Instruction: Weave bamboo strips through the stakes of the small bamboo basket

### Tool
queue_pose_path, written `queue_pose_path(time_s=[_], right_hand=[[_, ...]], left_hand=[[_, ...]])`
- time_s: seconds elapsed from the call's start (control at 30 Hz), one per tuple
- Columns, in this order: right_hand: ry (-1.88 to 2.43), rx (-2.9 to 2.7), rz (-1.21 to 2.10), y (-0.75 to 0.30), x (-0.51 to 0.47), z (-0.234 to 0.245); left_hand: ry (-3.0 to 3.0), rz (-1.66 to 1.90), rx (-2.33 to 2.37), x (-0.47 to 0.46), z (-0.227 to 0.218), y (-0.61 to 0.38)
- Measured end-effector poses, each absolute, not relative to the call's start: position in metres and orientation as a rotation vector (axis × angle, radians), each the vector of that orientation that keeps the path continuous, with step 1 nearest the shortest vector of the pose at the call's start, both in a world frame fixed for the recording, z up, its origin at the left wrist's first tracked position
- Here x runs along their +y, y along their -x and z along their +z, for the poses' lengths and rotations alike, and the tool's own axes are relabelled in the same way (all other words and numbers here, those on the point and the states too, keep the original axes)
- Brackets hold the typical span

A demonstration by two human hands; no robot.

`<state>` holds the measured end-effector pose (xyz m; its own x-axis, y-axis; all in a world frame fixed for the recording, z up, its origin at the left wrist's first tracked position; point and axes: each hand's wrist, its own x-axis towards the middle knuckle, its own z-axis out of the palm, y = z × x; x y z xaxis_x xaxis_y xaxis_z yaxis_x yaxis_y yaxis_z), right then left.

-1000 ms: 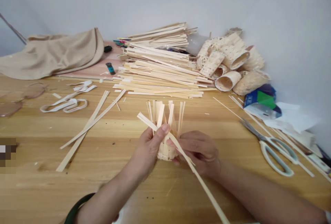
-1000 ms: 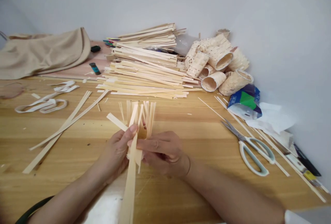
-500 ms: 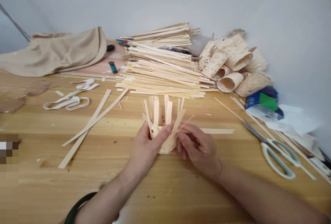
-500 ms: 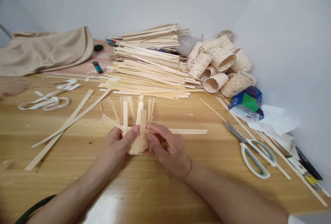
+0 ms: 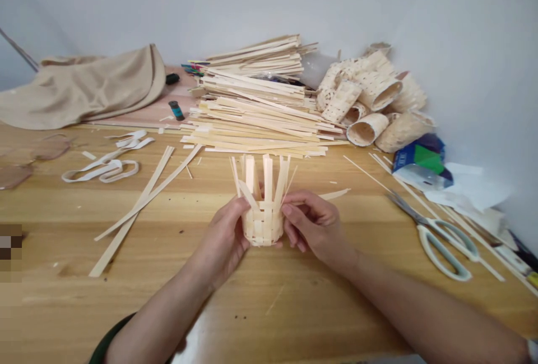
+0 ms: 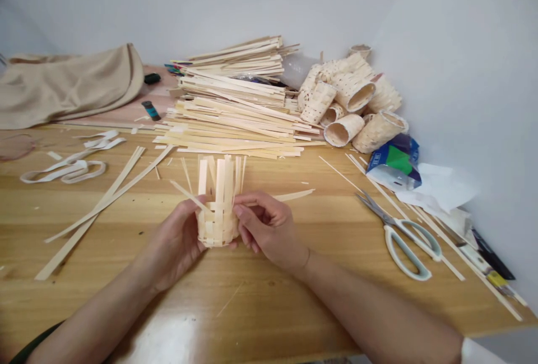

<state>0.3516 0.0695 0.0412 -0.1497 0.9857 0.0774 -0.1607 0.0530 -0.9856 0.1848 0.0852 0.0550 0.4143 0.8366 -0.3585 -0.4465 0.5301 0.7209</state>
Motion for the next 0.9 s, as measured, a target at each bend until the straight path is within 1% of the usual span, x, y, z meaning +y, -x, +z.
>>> queue_pose_path(time_s=[0.2,0.47,0.63,0.73,0.83,0.9], right_hand=[[0.984,-1.198,1.366,-0.351,0.068,0.041],[0.886,-1.236,1.428,-0.353,0.074,0.037],[0.975,-1.112,1.440,-0.356,0.076,0.031],[0.999,-1.112,1.453,-0.356,0.078,0.029],[0.991,-1.179,1.410,-0.356,0.075,0.028],[0.980,-1.219,1.322,-0.355,0.071,0.028]], left_hand=[[-0.571,0.862,0.712,0.086,0.057,-0.183],[-0.532,0.867,0.816,0.089,0.057,-0.174],[-0.584,0.948,0.669,0.091,0.063,-0.174],[-0.536,0.937,0.738,0.092,0.062,-0.176],[-0.490,0.907,0.814,0.092,0.058,-0.177],[-0.514,0.958,0.826,0.091,0.055,-0.177]])
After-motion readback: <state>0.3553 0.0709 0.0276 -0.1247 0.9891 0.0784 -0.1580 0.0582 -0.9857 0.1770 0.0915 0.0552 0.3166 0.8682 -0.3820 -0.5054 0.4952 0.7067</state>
